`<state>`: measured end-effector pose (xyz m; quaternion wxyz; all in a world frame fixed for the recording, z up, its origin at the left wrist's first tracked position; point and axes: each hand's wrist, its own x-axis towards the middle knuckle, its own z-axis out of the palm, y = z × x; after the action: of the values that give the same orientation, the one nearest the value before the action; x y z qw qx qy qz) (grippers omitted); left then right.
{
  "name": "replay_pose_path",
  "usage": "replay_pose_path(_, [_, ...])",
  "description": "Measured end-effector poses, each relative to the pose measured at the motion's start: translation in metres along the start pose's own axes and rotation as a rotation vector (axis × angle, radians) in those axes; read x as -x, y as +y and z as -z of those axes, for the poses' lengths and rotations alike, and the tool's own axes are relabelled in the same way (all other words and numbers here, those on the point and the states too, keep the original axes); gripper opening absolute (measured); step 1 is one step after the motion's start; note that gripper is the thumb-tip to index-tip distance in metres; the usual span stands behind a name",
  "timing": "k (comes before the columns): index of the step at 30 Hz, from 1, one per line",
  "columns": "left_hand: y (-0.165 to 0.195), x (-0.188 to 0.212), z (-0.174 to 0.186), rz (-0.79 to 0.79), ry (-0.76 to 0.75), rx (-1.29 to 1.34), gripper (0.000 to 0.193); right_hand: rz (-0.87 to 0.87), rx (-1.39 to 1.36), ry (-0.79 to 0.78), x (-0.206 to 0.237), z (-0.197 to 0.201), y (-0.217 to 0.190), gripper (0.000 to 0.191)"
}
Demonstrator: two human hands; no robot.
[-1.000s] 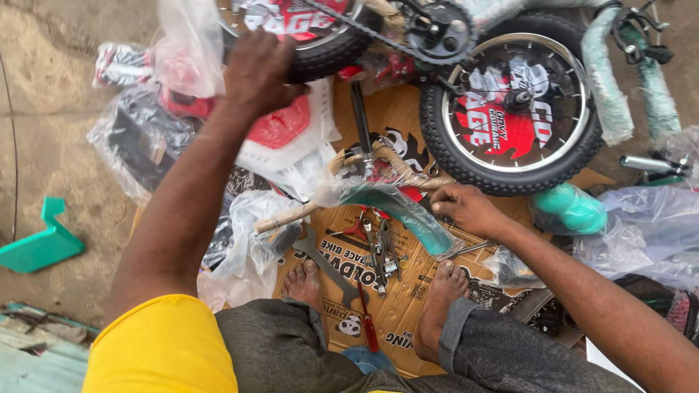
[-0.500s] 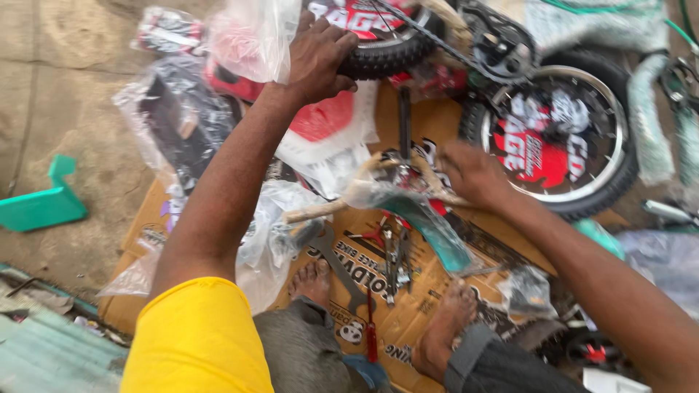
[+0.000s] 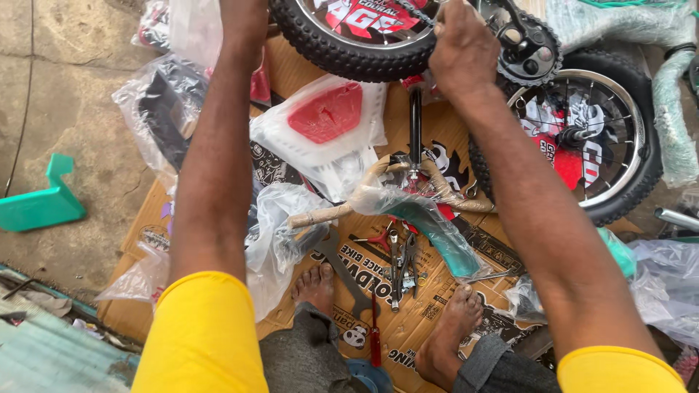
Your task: The person unpacks bicycle parts from plastic bags, including handlebar grips and a red crankset, while sitting on a cardboard sheet. They use scissors to cut open packaging and then attach the red crankset to the bicycle frame.
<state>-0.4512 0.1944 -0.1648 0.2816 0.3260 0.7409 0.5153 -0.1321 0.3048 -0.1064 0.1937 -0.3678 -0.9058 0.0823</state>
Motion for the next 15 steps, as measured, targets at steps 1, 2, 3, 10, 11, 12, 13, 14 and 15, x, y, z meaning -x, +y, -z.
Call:
replay_pose_path(1, [-0.002, -0.001, -0.006, 0.093, -0.048, 0.171, 0.029, -0.063, -0.014, -0.048, 0.001, -0.007, 0.002, 0.004])
replay_pose_path(2, [-0.003, 0.0, -0.013, 0.187, -0.094, 0.34, 0.028, -0.023, 0.034, 0.013, 0.003, -0.014, 0.004, 0.008])
replay_pose_path(3, [-0.004, 0.001, -0.017, 0.284, -0.138, 0.508, 0.027, 0.019, 0.08, 0.072, 0.004, -0.02, 0.007, 0.013])
replay_pose_path(10, [-0.016, 0.008, -0.039, 0.422, -0.111, 0.804, 0.031, 0.003, 0.127, -0.028, 0.008, -0.034, 0.023, 0.01])
replay_pose_path(11, [-0.018, 0.008, -0.04, 0.403, -0.103, 0.82, 0.029, -0.034, 0.08, -0.043, 0.007, -0.034, 0.024, 0.011])
replay_pose_path(12, [-0.019, 0.009, -0.04, 0.381, -0.095, 0.836, 0.028, -0.07, 0.031, -0.055, 0.006, -0.034, 0.025, 0.013])
replay_pose_path(13, [-0.018, 0.011, -0.04, 0.36, -0.088, 0.85, 0.028, -0.108, -0.018, -0.068, 0.005, -0.032, 0.025, 0.014])
replay_pose_path(14, [-0.019, 0.014, -0.041, 0.341, -0.085, 0.864, 0.027, -0.069, 0.002, -0.035, 0.005, -0.03, 0.026, 0.013])
replay_pose_path(15, [-0.018, 0.018, -0.042, 0.324, -0.08, 0.881, 0.027, -0.029, 0.024, -0.005, 0.007, -0.028, 0.028, 0.011])
